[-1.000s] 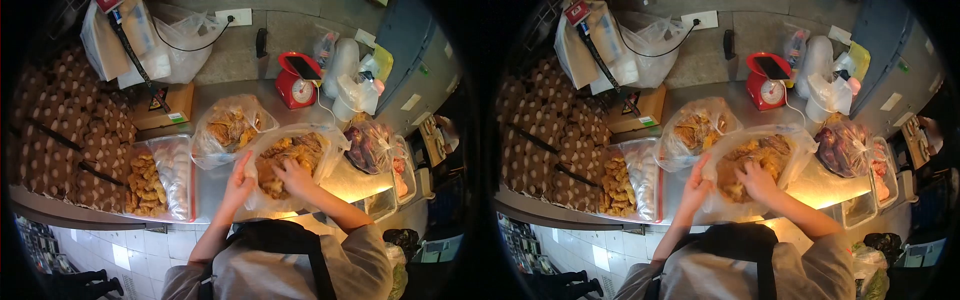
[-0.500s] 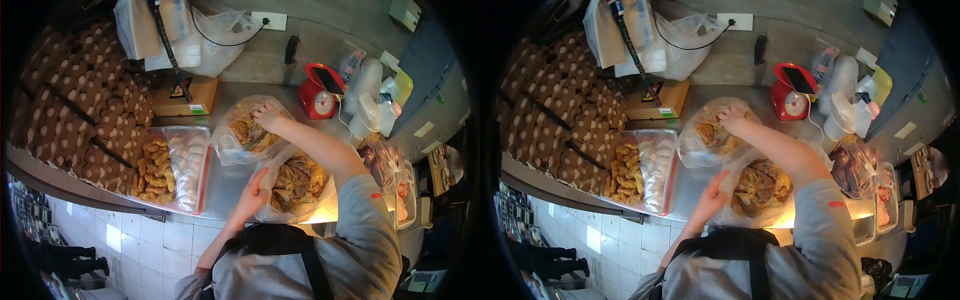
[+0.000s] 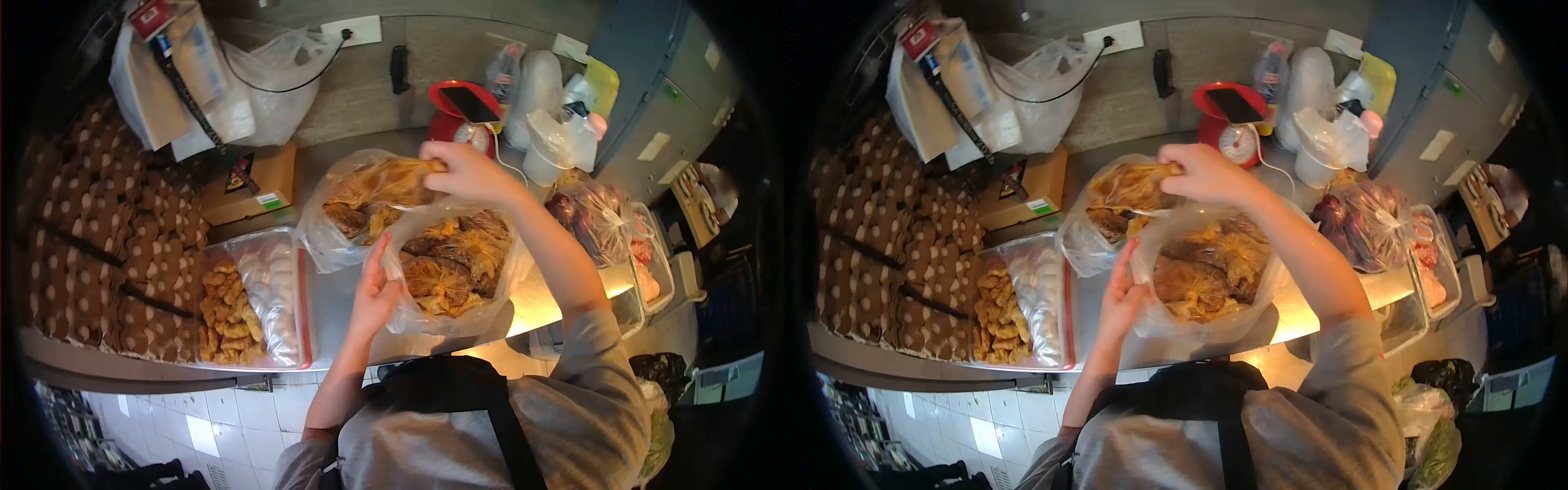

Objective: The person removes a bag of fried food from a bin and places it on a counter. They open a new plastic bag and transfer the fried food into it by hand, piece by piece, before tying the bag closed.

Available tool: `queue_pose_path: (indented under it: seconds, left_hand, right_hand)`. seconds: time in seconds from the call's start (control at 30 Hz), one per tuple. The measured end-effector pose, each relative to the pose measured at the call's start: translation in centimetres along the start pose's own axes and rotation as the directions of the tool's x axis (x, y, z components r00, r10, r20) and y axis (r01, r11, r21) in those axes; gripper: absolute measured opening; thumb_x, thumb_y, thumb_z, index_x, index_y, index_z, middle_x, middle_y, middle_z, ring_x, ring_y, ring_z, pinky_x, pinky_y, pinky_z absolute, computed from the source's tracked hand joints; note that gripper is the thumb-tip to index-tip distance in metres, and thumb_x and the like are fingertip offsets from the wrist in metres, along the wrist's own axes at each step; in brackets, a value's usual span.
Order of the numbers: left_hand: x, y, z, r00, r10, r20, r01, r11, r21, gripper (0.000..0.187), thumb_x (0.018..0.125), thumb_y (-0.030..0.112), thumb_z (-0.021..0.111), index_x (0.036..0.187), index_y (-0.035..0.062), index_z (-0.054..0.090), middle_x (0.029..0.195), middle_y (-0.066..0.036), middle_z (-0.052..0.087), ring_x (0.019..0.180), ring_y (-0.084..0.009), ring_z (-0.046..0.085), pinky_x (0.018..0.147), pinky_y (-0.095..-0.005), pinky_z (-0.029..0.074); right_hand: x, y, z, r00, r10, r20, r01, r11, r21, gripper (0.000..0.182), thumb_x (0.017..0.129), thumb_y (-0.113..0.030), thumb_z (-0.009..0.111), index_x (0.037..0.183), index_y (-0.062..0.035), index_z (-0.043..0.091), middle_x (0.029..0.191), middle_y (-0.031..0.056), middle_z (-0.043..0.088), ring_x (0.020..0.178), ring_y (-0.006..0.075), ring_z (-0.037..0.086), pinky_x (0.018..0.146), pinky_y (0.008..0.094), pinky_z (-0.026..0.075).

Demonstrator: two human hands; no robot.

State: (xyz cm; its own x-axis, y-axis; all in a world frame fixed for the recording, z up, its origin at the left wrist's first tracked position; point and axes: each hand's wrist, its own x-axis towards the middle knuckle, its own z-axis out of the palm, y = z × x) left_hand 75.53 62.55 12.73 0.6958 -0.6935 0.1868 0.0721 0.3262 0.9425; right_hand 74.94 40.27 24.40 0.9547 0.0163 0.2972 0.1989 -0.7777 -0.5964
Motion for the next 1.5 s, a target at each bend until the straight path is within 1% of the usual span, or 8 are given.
queue_pose_path:
  seconds: [0.17,0.27,0.33,0.47,0.6,0.97,1.3,1.5]
  left_hand:
    - [1.3,0.2,0.4,0.997,0.062,0.041,-0.067,0.992,0.109,0.068,0.070,-0.014,0.037,0.132,0.0096,0.029,0.138,-0.004,0.023,0.093,-0.0090,0.048,0.064,-0.0203,0.044]
    - [1.0,0.4,0.5,0.998,0.049,0.034,-0.053,0.992,0.110,0.068,0.070,-0.014,0.037,0.133,0.0096,0.028,0.137,-0.004,0.024,0.100,-0.0094,0.046,0.065,-0.0194,0.043]
    - [0.1,0.6,0.9,0.998,-0.069,-0.005,0.069,0.996,0.053,0.064,0.070,-0.012,0.038,0.130,0.0085,0.034,0.133,-0.005,0.032,0.107,-0.0117,0.043,0.075,-0.0204,0.041]
    - [-1.3,-1.0,0.0,0.993,-0.003,0.120,-0.034,0.953,0.300,0.058,0.069,-0.010,0.039,0.124,0.0066,0.042,0.125,-0.006,0.041,0.110,-0.0147,0.042,0.084,-0.0225,0.036]
    - [-1.6,-2.7,0.3,0.976,-0.077,0.206,0.001,0.938,0.346,0.052,0.069,-0.006,0.040,0.119,0.0056,0.047,0.116,-0.010,0.047,0.109,-0.0170,0.043,0.088,-0.0224,0.032]
    - [-4.3,-1.1,-0.7,0.988,-0.134,-0.072,0.152,0.840,0.521,0.042,0.071,0.002,0.049,0.113,0.0075,0.050,0.122,-0.011,0.041,0.086,-0.0203,0.054,0.071,-0.0260,0.043]
    - [-2.8,0.1,-1.7,0.989,-0.127,-0.074,0.147,0.826,0.544,0.061,0.068,0.000,0.047,0.128,0.0035,0.032,0.127,-0.018,0.036,0.117,-0.0304,0.037,0.096,-0.0308,0.030]
    - [-2.6,1.9,1.3,0.988,0.146,0.053,-0.152,0.838,0.524,0.064,0.065,-0.008,0.040,0.128,0.0017,0.032,0.127,-0.015,0.037,0.122,-0.0262,0.031,0.100,-0.0318,0.023]
  right_hand:
    - [-6.8,3.5,-3.0,0.955,0.198,0.220,-0.232,0.962,0.142,0.020,0.067,-0.016,0.058,0.080,-0.0024,0.050,0.070,0.0110,0.054,0.066,0.0212,0.054,0.060,0.0315,0.042]
    - [-9.3,6.7,0.8,0.922,0.367,0.123,-0.286,0.861,-0.422,0.022,0.070,-0.019,0.057,0.083,-0.0026,0.053,0.081,0.0114,0.058,0.074,0.0236,0.056,0.063,0.0326,0.044]
    - [-10.9,10.0,5.7,0.943,0.292,-0.161,-0.266,0.368,-0.891,0.023,0.073,-0.022,0.056,0.087,-0.0040,0.057,0.089,0.0129,0.059,0.080,0.0265,0.058,0.067,0.0355,0.046]
    - [-9.4,3.4,2.7,0.899,0.434,0.056,-0.203,0.527,-0.825,0.022,0.076,-0.021,0.052,0.088,-0.0047,0.060,0.092,0.0127,0.059,0.083,0.0272,0.057,0.071,0.0363,0.047]
    - [-2.5,-0.6,3.6,0.939,-0.022,0.342,0.175,0.888,-0.425,0.019,0.077,-0.015,0.050,0.087,-0.0031,0.061,0.097,0.0130,0.058,0.085,0.0295,0.056,0.073,0.0383,0.046]
    - [8.6,7.0,14.8,0.782,-0.030,0.622,0.406,0.782,-0.473,0.032,0.062,-0.011,0.063,0.094,-0.0089,0.059,0.081,0.0138,0.061,0.078,0.0299,0.059,0.068,0.0394,0.047]
    - [-4.8,-2.8,-1.1,0.995,0.041,-0.096,-0.057,0.983,-0.174,0.041,0.063,-0.022,0.064,0.097,-0.0021,0.052,0.076,0.0145,0.059,0.071,0.0275,0.059,0.065,0.0352,0.046]
    - [-11.8,3.7,1.2,0.912,0.302,0.279,-0.300,0.953,-0.051,0.045,0.069,-0.025,0.063,0.104,0.0007,0.051,0.090,0.0179,0.058,0.082,0.0266,0.057,0.072,0.0337,0.045]
